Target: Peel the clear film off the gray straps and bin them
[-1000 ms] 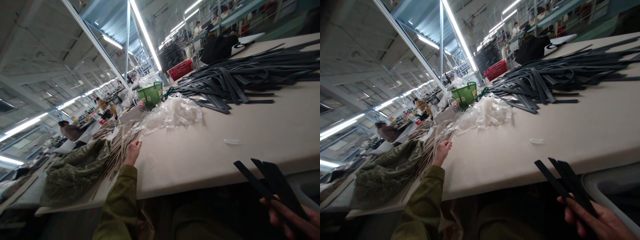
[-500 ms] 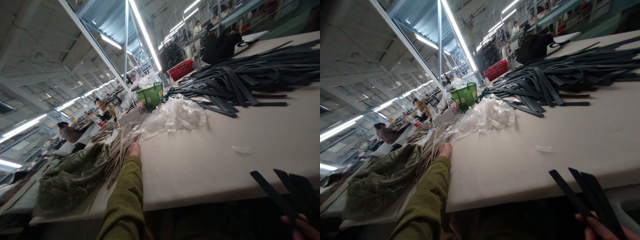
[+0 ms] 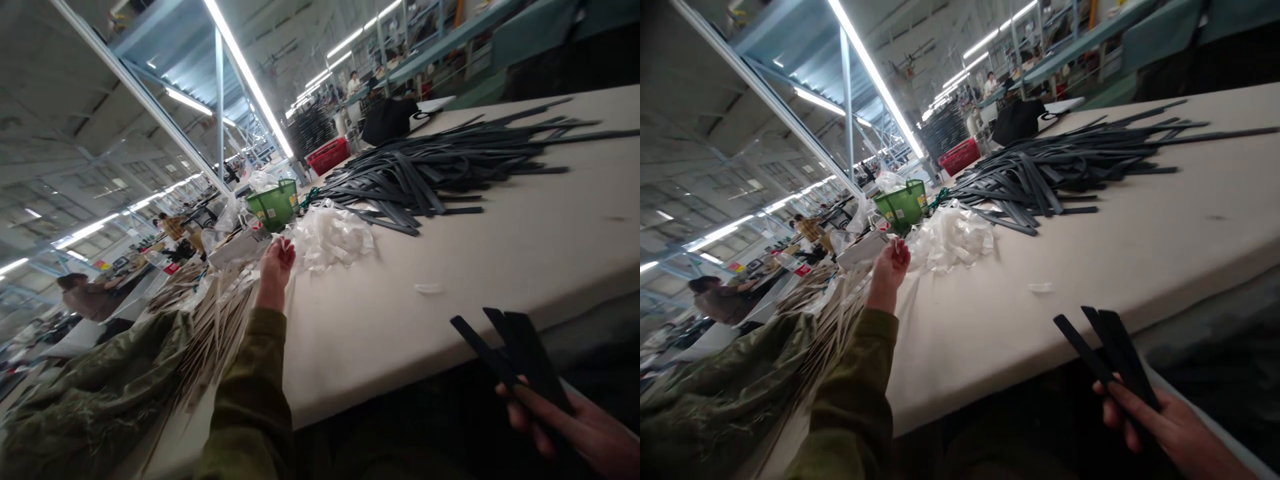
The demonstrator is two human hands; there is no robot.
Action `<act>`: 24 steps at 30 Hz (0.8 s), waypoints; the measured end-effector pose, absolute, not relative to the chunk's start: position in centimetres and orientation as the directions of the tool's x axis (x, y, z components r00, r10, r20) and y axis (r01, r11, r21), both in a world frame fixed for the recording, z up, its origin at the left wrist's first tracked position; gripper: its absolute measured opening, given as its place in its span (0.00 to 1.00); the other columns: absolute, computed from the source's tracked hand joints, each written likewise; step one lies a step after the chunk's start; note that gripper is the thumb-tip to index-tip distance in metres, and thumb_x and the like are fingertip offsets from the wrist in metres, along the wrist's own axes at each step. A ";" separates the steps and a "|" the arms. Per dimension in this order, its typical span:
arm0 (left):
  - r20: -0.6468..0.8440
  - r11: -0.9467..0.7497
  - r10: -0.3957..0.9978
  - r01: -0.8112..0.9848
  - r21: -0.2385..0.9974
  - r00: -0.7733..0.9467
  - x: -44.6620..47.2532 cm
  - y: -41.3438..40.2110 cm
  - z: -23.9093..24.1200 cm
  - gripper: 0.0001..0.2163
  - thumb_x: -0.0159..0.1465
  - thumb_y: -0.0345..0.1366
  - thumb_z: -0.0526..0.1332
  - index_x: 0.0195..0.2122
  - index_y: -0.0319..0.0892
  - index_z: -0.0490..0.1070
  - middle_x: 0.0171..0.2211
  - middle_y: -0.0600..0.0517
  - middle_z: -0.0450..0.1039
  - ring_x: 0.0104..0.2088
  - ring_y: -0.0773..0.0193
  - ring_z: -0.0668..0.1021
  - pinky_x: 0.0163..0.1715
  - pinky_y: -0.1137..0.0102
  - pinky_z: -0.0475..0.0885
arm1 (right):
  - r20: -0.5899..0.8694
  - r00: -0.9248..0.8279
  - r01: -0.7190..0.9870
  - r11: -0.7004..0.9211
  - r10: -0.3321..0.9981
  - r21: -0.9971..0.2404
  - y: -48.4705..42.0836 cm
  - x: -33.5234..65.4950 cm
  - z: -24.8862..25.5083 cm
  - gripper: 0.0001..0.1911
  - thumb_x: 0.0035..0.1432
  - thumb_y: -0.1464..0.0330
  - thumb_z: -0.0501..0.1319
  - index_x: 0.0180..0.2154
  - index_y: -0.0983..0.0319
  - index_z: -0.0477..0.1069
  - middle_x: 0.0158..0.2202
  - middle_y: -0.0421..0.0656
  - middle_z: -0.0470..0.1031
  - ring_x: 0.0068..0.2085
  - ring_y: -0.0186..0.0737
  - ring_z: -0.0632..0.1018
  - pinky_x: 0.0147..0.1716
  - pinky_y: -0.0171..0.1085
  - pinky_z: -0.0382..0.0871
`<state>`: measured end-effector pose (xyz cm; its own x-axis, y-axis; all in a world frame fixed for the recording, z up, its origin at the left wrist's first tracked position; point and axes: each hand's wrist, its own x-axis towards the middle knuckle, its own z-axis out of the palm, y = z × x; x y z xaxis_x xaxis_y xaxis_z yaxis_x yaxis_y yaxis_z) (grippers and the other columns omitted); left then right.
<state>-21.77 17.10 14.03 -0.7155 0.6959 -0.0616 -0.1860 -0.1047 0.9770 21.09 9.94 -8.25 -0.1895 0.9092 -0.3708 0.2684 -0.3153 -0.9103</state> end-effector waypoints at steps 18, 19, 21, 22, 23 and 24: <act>-0.499 0.457 0.858 -0.619 0.639 0.118 3.5 2.1 -0.2 0.17 0.51 0.43 0.75 0.35 0.38 0.75 0.27 0.52 0.78 0.23 0.70 0.79 0.26 0.77 0.75 | -0.281 -0.648 -0.283 -0.565 0.708 -0.775 9.4 20.9 -1.5 0.26 0.53 0.47 0.68 0.36 0.64 0.78 0.13 0.31 0.62 0.16 0.29 0.62 0.25 0.33 0.70; -0.504 0.452 0.857 -0.623 0.638 0.105 3.3 1.9 -0.3 0.17 0.51 0.43 0.75 0.35 0.38 0.74 0.27 0.52 0.78 0.23 0.70 0.79 0.26 0.77 0.75 | -0.257 -0.656 -0.294 -0.554 0.710 -0.779 9.5 20.7 -1.4 0.26 0.54 0.47 0.68 0.37 0.64 0.78 0.13 0.31 0.62 0.17 0.29 0.62 0.26 0.33 0.70; -0.514 0.454 0.852 -0.625 0.635 0.097 3.2 1.4 -0.5 0.17 0.51 0.43 0.75 0.34 0.38 0.74 0.28 0.52 0.78 0.23 0.70 0.79 0.27 0.76 0.76 | -0.215 -0.662 -0.294 -0.512 0.718 -0.807 9.9 20.4 -1.2 0.26 0.56 0.48 0.67 0.41 0.65 0.78 0.15 0.32 0.64 0.17 0.28 0.61 0.28 0.32 0.71; -0.519 0.458 0.849 -0.624 0.633 0.098 3.2 1.2 -0.7 0.17 0.51 0.43 0.75 0.34 0.38 0.74 0.28 0.52 0.78 0.23 0.69 0.79 0.27 0.76 0.76 | -0.197 -0.661 -0.267 -0.473 0.724 -0.840 10.1 20.3 -1.1 0.27 0.57 0.48 0.65 0.43 0.65 0.78 0.16 0.32 0.64 0.17 0.27 0.61 0.28 0.33 0.71; -0.524 0.463 0.846 -0.622 0.632 0.098 3.2 1.1 -0.8 0.17 0.51 0.43 0.76 0.34 0.38 0.74 0.28 0.52 0.78 0.23 0.69 0.79 0.27 0.76 0.75 | -0.180 -0.654 -0.229 -0.419 0.735 -0.879 10.3 20.2 -1.0 0.28 0.58 0.47 0.64 0.44 0.66 0.78 0.17 0.33 0.65 0.17 0.28 0.61 0.27 0.33 0.70; -0.527 0.464 0.845 -0.620 0.633 0.094 3.2 1.0 -1.0 0.17 0.50 0.43 0.76 0.33 0.38 0.75 0.27 0.51 0.78 0.23 0.69 0.79 0.27 0.76 0.75 | -0.164 -0.641 -0.186 -0.359 0.750 -0.914 10.4 20.2 -0.9 0.28 0.59 0.47 0.63 0.44 0.67 0.78 0.16 0.33 0.64 0.17 0.28 0.62 0.27 0.33 0.70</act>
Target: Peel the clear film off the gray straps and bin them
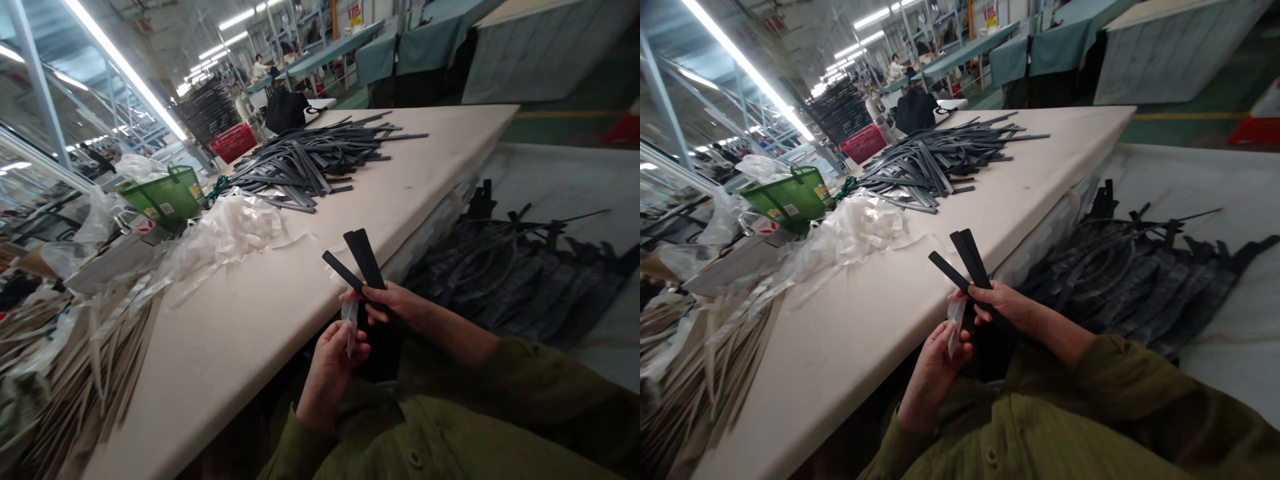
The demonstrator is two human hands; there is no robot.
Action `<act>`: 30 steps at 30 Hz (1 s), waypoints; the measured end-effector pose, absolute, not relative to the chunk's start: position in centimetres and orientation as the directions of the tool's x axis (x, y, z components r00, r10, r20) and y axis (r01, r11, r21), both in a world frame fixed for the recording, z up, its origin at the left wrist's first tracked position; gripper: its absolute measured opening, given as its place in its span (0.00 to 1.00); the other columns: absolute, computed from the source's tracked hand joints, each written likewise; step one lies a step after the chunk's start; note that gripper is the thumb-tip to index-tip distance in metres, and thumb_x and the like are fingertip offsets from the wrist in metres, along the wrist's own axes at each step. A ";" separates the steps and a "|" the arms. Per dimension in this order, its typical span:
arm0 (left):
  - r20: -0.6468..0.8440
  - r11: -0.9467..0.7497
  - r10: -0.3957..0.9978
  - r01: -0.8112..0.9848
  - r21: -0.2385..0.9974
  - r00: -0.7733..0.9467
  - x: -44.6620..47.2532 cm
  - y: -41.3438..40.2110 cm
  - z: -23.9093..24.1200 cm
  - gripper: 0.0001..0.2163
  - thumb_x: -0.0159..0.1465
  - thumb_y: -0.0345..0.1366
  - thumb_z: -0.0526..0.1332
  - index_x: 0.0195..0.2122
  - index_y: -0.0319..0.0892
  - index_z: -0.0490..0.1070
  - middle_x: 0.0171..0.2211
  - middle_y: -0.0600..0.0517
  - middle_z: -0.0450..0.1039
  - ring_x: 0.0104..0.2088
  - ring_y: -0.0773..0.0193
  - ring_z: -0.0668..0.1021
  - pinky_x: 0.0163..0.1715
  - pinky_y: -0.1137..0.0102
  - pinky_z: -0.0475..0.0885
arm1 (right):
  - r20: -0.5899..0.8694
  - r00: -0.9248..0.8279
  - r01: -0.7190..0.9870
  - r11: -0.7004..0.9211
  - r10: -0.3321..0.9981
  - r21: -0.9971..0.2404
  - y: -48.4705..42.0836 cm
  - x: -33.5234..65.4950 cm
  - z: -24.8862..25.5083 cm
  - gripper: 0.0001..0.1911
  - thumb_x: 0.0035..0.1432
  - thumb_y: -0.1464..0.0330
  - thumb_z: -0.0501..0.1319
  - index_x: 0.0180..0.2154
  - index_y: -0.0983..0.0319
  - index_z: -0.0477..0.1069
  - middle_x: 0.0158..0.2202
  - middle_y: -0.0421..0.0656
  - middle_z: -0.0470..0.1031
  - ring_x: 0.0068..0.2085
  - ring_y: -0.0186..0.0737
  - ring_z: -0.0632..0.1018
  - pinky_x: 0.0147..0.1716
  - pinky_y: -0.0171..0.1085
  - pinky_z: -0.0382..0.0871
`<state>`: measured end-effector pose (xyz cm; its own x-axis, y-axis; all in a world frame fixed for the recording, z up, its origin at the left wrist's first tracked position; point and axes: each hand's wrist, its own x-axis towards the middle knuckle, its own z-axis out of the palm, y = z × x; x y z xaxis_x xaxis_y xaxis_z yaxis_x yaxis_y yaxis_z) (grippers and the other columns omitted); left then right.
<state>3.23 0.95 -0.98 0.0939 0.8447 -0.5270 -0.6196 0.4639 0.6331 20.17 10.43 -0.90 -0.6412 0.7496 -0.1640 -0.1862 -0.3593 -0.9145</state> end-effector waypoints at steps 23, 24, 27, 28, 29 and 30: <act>-0.368 0.366 0.929 -0.270 0.891 0.044 1.5 2.5 -0.3 0.11 0.54 0.42 0.72 0.25 0.39 0.79 0.25 0.50 0.78 0.27 0.67 0.76 0.32 0.74 0.71 | -0.069 -0.440 0.086 -0.035 0.895 -0.996 8.6 21.5 1.5 0.29 0.60 0.44 0.58 0.38 0.64 0.78 0.21 0.39 0.74 0.18 0.33 0.70 0.21 0.34 0.64; -0.381 0.360 0.924 -0.377 0.854 0.020 1.6 2.8 -0.2 0.13 0.52 0.44 0.73 0.25 0.39 0.77 0.25 0.51 0.77 0.27 0.68 0.76 0.31 0.75 0.71 | -0.096 -0.444 0.112 -0.052 0.891 -0.992 7.9 22.1 1.6 0.30 0.61 0.43 0.57 0.36 0.64 0.78 0.18 0.38 0.71 0.18 0.33 0.70 0.21 0.33 0.64; -0.451 0.340 0.892 -0.597 0.727 -0.040 1.8 3.8 0.3 0.18 0.45 0.45 0.77 0.26 0.40 0.74 0.25 0.54 0.76 0.25 0.70 0.77 0.30 0.75 0.74 | -0.196 -0.521 0.207 -0.099 0.831 -0.973 5.3 24.0 1.7 0.31 0.62 0.43 0.54 0.31 0.63 0.77 0.17 0.39 0.69 0.17 0.33 0.69 0.18 0.33 0.61; -0.471 0.335 0.881 -0.635 0.696 -0.051 1.9 4.1 0.4 0.19 0.44 0.45 0.77 0.27 0.40 0.74 0.26 0.54 0.77 0.25 0.70 0.78 0.30 0.75 0.74 | -0.221 -0.553 0.232 -0.107 0.803 -0.967 4.4 24.6 1.7 0.31 0.63 0.43 0.54 0.31 0.63 0.76 0.20 0.40 0.70 0.18 0.33 0.69 0.18 0.33 0.61; -0.485 0.332 0.873 -0.659 0.675 -0.056 2.0 4.3 0.6 0.19 0.44 0.45 0.78 0.28 0.40 0.73 0.27 0.54 0.77 0.25 0.70 0.78 0.29 0.75 0.75 | -0.232 -0.581 0.256 -0.095 0.780 -0.962 3.6 25.0 1.6 0.31 0.63 0.43 0.53 0.31 0.63 0.76 0.22 0.41 0.71 0.19 0.33 0.70 0.18 0.33 0.61; -0.491 0.330 0.869 -0.669 0.666 -0.060 2.1 4.4 0.7 0.19 0.44 0.45 0.78 0.29 0.40 0.73 0.29 0.54 0.78 0.26 0.70 0.79 0.28 0.76 0.75 | -0.226 -0.603 0.279 -0.064 0.765 -0.958 2.9 25.3 1.5 0.30 0.64 0.44 0.52 0.31 0.62 0.75 0.24 0.41 0.72 0.21 0.34 0.70 0.19 0.33 0.62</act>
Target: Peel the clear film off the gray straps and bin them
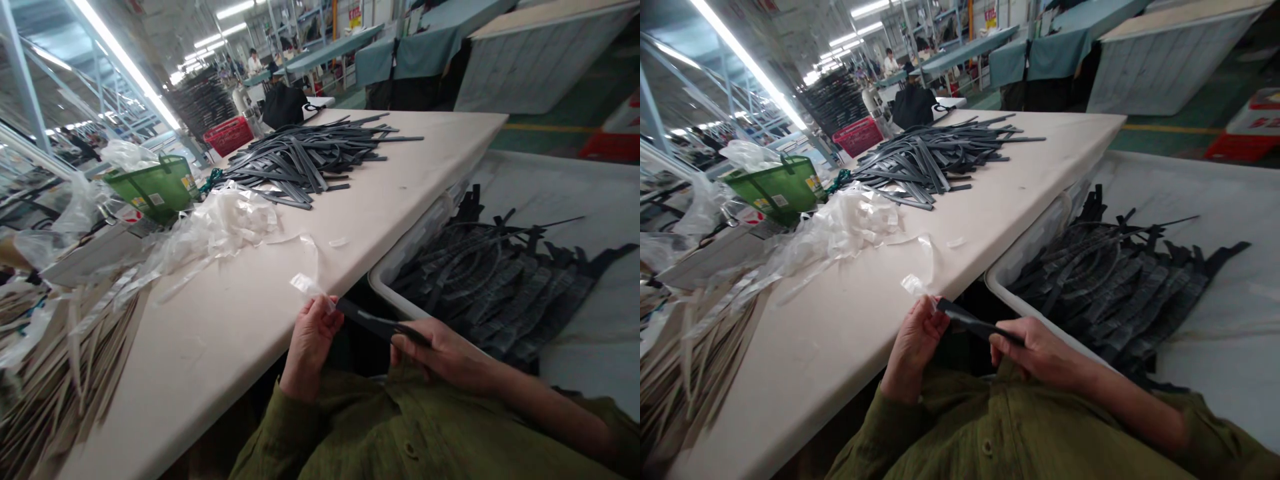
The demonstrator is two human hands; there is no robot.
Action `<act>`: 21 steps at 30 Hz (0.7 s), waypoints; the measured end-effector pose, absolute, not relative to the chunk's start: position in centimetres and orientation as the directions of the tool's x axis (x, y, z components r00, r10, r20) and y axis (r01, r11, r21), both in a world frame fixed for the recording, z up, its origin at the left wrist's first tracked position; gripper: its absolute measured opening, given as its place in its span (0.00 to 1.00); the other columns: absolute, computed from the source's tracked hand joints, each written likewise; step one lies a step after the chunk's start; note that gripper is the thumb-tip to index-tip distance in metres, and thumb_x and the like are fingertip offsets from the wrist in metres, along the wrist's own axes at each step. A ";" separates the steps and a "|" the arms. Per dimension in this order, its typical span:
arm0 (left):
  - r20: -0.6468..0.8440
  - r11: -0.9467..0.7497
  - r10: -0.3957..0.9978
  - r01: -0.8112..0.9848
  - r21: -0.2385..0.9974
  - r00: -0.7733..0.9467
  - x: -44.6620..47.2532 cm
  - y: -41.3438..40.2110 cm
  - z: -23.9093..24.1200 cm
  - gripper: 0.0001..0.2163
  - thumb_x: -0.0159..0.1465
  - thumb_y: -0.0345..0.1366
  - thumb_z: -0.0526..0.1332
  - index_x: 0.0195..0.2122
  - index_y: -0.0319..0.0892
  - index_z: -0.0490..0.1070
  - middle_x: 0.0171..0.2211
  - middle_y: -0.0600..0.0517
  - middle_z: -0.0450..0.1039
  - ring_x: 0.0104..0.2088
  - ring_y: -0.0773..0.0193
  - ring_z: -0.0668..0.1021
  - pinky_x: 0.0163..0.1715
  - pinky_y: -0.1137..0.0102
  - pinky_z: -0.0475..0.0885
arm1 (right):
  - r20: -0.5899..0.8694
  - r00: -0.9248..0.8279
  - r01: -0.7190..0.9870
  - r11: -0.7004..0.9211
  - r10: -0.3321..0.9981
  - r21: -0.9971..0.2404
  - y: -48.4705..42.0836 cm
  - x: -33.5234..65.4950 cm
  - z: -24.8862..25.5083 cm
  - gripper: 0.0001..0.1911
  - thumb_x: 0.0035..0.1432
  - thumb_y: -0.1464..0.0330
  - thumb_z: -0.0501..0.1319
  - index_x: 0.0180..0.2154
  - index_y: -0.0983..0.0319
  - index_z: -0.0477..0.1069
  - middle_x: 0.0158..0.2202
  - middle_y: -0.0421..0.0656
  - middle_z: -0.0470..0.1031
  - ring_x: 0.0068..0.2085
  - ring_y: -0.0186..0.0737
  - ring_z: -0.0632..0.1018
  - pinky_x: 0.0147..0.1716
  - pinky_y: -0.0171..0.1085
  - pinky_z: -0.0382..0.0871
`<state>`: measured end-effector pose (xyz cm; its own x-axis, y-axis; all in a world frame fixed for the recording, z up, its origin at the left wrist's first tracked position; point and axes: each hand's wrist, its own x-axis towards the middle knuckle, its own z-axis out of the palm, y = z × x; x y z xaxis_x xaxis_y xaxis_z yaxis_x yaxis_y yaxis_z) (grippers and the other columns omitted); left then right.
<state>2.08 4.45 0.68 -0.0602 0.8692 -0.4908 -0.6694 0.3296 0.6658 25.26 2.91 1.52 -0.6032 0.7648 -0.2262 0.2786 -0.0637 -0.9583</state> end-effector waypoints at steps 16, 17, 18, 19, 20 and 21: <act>-0.459 0.380 0.888 -0.574 0.725 0.008 4.7 2.3 -0.6 0.18 0.45 0.43 0.77 0.30 0.38 0.77 0.26 0.53 0.78 0.26 0.68 0.78 0.31 0.74 0.74 | -0.271 -0.541 0.314 -0.108 0.797 -0.943 2.8 23.2 0.2 0.34 0.62 0.39 0.48 0.33 0.63 0.71 0.29 0.44 0.74 0.20 0.33 0.71 0.18 0.32 0.64; -0.459 0.376 0.888 -0.576 0.726 0.002 4.9 2.0 -0.8 0.18 0.46 0.44 0.77 0.30 0.37 0.77 0.26 0.52 0.77 0.26 0.68 0.78 0.31 0.74 0.73 | -0.281 -0.550 0.302 -0.126 0.787 -0.945 2.8 23.3 0.2 0.35 0.61 0.38 0.48 0.33 0.64 0.71 0.30 0.45 0.75 0.20 0.33 0.71 0.18 0.32 0.64; -0.465 0.368 0.885 -0.585 0.723 -0.018 4.9 1.8 -1.0 0.18 0.46 0.44 0.77 0.30 0.37 0.77 0.26 0.52 0.77 0.27 0.69 0.77 0.31 0.74 0.73 | -0.291 -0.567 0.299 -0.137 0.770 -0.944 2.8 23.7 0.1 0.36 0.61 0.38 0.49 0.34 0.64 0.72 0.31 0.45 0.76 0.20 0.34 0.72 0.19 0.32 0.64; -0.480 0.359 0.876 -0.601 0.714 -0.047 4.9 1.7 -1.3 0.18 0.46 0.44 0.77 0.30 0.37 0.77 0.27 0.53 0.77 0.27 0.69 0.77 0.30 0.74 0.72 | -0.304 -0.590 0.304 -0.143 0.748 -0.942 2.6 24.3 0.0 0.36 0.61 0.38 0.49 0.34 0.64 0.73 0.31 0.46 0.76 0.21 0.34 0.73 0.20 0.33 0.65; -0.499 0.348 0.863 -0.619 0.704 -0.081 4.7 1.5 -1.5 0.19 0.45 0.45 0.78 0.30 0.38 0.77 0.27 0.53 0.77 0.27 0.69 0.77 0.30 0.74 0.72 | -0.322 -0.610 0.316 -0.150 0.724 -0.937 2.4 25.1 -0.2 0.35 0.61 0.39 0.50 0.34 0.65 0.73 0.31 0.46 0.76 0.23 0.35 0.74 0.22 0.33 0.66; -0.518 0.341 0.848 -0.637 0.692 -0.109 4.4 1.4 -1.8 0.19 0.44 0.45 0.78 0.30 0.38 0.77 0.27 0.53 0.77 0.27 0.68 0.77 0.30 0.74 0.72 | -0.347 -0.620 0.335 -0.163 0.704 -0.928 2.1 25.9 -0.5 0.35 0.61 0.39 0.51 0.33 0.65 0.73 0.31 0.46 0.76 0.24 0.36 0.74 0.23 0.33 0.67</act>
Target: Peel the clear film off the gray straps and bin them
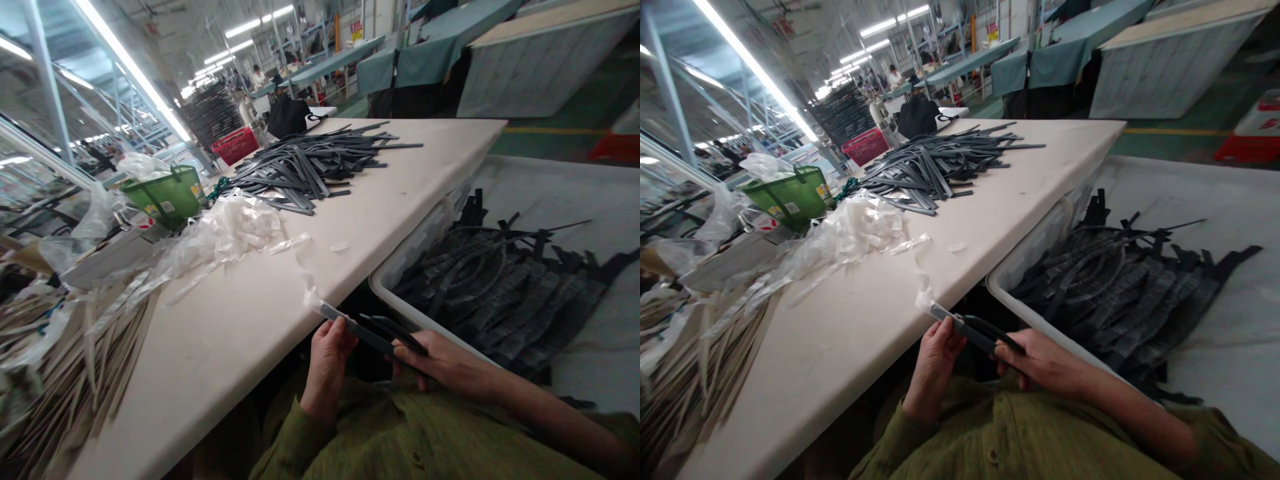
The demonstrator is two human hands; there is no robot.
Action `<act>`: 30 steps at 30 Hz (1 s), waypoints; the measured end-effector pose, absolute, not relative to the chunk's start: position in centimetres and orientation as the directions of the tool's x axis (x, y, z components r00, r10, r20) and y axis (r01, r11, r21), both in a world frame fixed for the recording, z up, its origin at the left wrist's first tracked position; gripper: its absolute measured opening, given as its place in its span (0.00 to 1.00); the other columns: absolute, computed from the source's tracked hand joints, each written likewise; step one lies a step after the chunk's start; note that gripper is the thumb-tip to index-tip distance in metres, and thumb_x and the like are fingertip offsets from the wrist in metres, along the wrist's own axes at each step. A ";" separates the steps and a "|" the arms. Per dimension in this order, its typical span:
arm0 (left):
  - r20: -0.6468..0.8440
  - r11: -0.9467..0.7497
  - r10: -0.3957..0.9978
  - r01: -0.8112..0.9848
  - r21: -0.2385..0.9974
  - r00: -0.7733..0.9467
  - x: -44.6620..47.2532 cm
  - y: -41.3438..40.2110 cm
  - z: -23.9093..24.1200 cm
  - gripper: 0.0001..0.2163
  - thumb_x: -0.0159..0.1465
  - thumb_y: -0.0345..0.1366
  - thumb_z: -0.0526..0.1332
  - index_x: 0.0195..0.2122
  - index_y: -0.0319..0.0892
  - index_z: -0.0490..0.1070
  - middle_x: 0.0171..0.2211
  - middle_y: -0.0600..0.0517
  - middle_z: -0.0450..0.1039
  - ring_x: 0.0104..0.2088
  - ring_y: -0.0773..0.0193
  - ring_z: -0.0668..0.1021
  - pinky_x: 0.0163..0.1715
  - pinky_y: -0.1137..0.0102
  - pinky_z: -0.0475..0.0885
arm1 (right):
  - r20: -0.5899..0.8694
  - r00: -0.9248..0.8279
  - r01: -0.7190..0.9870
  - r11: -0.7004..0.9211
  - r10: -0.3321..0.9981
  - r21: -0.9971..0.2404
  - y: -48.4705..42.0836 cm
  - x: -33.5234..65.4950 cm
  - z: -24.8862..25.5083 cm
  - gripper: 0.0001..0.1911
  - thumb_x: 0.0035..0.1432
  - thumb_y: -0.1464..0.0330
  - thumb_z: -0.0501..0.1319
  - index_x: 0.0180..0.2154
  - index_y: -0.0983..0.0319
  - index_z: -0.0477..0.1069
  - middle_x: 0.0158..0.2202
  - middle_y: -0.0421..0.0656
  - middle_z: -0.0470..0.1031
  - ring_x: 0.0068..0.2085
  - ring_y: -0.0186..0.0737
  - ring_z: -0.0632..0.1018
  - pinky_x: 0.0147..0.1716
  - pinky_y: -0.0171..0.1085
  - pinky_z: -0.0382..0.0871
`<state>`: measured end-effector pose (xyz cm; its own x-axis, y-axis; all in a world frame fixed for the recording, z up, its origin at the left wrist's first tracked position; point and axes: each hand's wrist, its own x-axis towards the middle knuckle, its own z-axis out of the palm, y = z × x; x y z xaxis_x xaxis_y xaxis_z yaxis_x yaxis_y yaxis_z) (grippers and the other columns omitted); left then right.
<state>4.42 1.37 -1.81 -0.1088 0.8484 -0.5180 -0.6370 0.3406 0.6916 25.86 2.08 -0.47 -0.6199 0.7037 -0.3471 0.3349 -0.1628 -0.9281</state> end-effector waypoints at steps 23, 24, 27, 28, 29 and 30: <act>-0.429 0.431 0.894 -0.500 0.751 0.127 7.6 -2.6 -3.7 0.19 0.51 0.45 0.74 0.36 0.34 0.81 0.34 0.44 0.80 0.34 0.60 0.77 0.40 0.67 0.70 | -0.372 -0.606 0.405 -0.129 0.703 -0.905 1.5 26.0 0.0 0.35 0.59 0.36 0.48 0.26 0.61 0.67 0.22 0.39 0.67 0.23 0.38 0.70 0.25 0.35 0.62; -0.432 0.419 0.897 -0.499 0.758 0.097 7.7 -2.7 -3.7 0.19 0.51 0.46 0.74 0.36 0.34 0.82 0.35 0.44 0.80 0.34 0.60 0.77 0.40 0.67 0.70 | -0.363 -0.629 0.403 -0.111 0.688 -0.908 1.5 26.5 -0.2 0.35 0.59 0.37 0.49 0.26 0.62 0.68 0.23 0.40 0.67 0.24 0.38 0.70 0.25 0.35 0.62; -0.469 0.398 0.883 -0.507 0.765 -0.013 7.4 -2.7 -3.6 0.20 0.49 0.46 0.75 0.36 0.35 0.82 0.38 0.43 0.80 0.38 0.58 0.78 0.40 0.69 0.70 | -0.390 -0.646 0.448 -0.088 0.656 -0.890 0.9 29.1 -1.3 0.32 0.60 0.40 0.52 0.28 0.61 0.71 0.24 0.40 0.69 0.26 0.39 0.70 0.26 0.35 0.63; -0.481 0.403 0.877 -0.510 0.760 -0.022 7.4 -2.7 -3.6 0.20 0.49 0.46 0.75 0.36 0.36 0.82 0.38 0.43 0.80 0.39 0.58 0.78 0.40 0.69 0.70 | -0.410 -0.627 0.474 -0.094 0.663 -0.875 0.7 29.8 -1.7 0.31 0.59 0.40 0.52 0.27 0.60 0.70 0.24 0.40 0.69 0.26 0.39 0.70 0.26 0.35 0.63; -0.488 0.417 0.873 -0.508 0.754 -0.008 7.5 -2.8 -3.7 0.20 0.49 0.46 0.75 0.37 0.35 0.82 0.38 0.42 0.80 0.39 0.58 0.77 0.39 0.69 0.70 | -0.427 -0.600 0.497 -0.103 0.676 -0.862 0.5 30.3 -2.1 0.31 0.59 0.40 0.53 0.25 0.60 0.70 0.23 0.40 0.69 0.25 0.39 0.69 0.25 0.35 0.63; -0.489 0.437 0.872 -0.498 0.749 0.028 7.6 -2.9 -3.9 0.20 0.49 0.47 0.75 0.37 0.35 0.82 0.37 0.42 0.80 0.38 0.58 0.77 0.39 0.69 0.69 | -0.437 -0.576 0.514 -0.110 0.691 -0.851 0.3 30.3 -2.3 0.31 0.59 0.40 0.53 0.24 0.60 0.69 0.22 0.40 0.68 0.25 0.39 0.69 0.25 0.35 0.63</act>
